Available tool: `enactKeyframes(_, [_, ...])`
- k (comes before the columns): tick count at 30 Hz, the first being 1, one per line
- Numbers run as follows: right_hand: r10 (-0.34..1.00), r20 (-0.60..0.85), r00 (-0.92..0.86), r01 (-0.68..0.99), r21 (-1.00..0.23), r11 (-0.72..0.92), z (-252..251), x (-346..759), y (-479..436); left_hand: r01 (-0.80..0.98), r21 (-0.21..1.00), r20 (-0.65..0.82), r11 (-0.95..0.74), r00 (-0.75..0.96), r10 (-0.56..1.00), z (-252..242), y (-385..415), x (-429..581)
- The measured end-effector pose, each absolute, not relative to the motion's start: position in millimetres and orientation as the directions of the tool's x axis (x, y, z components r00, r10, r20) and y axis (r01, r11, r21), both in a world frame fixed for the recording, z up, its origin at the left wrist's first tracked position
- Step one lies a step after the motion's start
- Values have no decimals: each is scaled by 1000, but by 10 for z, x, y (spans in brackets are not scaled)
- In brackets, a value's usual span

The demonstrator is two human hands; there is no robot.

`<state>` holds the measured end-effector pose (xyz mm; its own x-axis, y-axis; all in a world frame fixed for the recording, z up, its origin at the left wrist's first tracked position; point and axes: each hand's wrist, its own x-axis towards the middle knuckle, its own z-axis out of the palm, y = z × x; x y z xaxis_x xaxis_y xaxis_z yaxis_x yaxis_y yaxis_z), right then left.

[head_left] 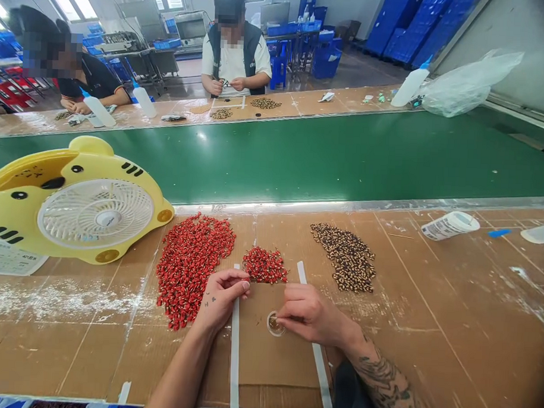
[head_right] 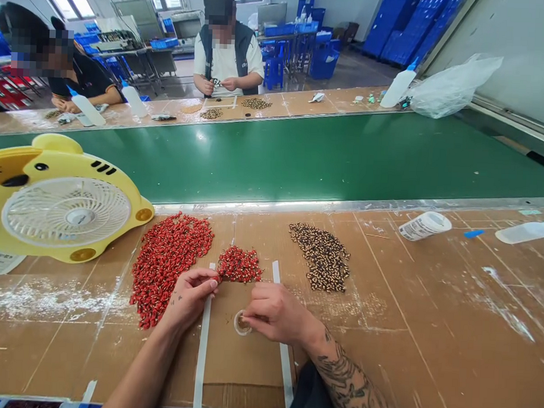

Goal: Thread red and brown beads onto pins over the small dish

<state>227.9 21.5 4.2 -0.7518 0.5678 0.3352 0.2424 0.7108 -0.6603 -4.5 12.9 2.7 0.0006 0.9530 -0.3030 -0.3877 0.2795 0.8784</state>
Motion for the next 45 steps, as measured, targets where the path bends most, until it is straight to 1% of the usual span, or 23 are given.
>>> enactKeyframes(2, [530,318,-786,203,-678,707,51,2283,214,-426,860,-308,279,1,951,7,116,-57])
enactKeyframes(5, [549,323,-771,221,-673,706,54,2282,213,-458,840,-319,290,14,948,-19,94,-61])
enactKeyframes(11, [548,313,-776,221,-678,701,49,2271,210,-503,779,-346,373,151,926,-29,58,-35])
enactKeyframes(13, [564,320,-762,241,-667,705,54,2273,210,-490,785,-349,379,157,924,-22,56,-27])
enactKeyframes(16, [541,321,-777,230,-656,719,69,2273,206,-462,807,-356,367,115,928,-9,60,-20])
enactKeyframes(19, [549,326,-769,253,-634,731,80,2269,200,-443,824,-360,353,73,930,2,65,-19])
enactKeyframes(23, [537,300,-788,230,-666,709,76,2271,201,-429,839,-347,334,52,937,-16,69,-25])
enactKeyframes(27, [568,314,-761,264,-649,713,63,2280,212,-389,857,-357,337,22,934,-73,79,-28])
enactKeyframes(30, [550,321,-771,248,-645,723,54,2270,211,-376,863,-356,337,20,934,-104,73,-31])
enactKeyframes(33, [563,323,-761,273,-628,729,55,2255,204,-329,888,-322,320,49,945,-113,50,-40])
enactKeyframes(35, [561,304,-770,268,-643,717,70,2261,203,-279,906,-308,318,79,948,-111,32,-44])
enactKeyframes(38, [567,280,-775,221,-720,658,115,2312,212,-216,918,-313,333,120,942,-101,8,-32])
enactKeyframes(41, [662,313,-681,172,-810,561,164,2367,216,-173,924,-317,341,153,936,-80,0,3])
enactKeyframes(45, [822,377,-427,119,-878,464,178,2336,179,-145,924,-327,353,177,928,-46,8,51])
